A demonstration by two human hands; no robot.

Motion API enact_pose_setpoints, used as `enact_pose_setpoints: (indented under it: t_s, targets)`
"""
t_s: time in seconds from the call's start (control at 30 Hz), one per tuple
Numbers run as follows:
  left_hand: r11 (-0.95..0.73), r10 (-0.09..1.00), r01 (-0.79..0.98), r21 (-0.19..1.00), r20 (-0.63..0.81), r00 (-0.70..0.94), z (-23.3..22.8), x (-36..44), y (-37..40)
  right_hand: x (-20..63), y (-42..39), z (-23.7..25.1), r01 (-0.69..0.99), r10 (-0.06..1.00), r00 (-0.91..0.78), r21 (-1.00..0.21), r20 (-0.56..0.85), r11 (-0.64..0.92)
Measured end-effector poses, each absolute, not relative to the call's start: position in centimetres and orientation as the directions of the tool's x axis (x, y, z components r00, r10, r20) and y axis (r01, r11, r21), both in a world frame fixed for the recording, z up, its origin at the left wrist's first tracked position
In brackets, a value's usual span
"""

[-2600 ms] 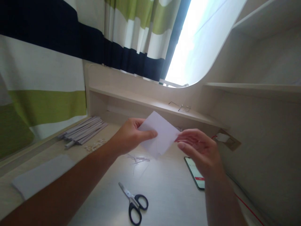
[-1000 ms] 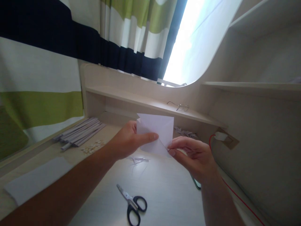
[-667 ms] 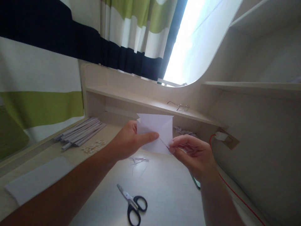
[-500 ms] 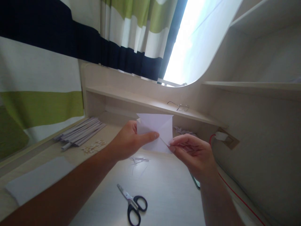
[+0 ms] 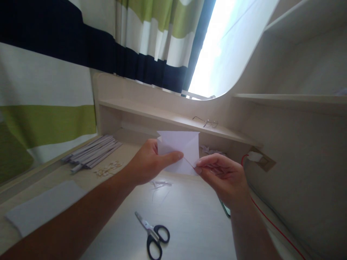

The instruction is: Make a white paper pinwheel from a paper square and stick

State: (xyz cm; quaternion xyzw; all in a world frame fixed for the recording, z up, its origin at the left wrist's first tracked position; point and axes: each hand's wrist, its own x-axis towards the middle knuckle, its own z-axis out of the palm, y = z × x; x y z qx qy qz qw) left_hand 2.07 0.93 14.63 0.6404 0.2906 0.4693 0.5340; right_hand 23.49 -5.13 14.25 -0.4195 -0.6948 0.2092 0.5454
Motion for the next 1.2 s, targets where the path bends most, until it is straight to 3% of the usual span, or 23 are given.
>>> enact_pose_setpoints:
  t_s: [1.2]
  targets:
    - [-0.277, 0.877, -0.114, 0.954, 0.299, 0.375, 14.41, 2.30, 1.18, 23.52, -4.95, 14.23, 0.385, 0.792, -0.101, -0.711, 0.602, 0.589]
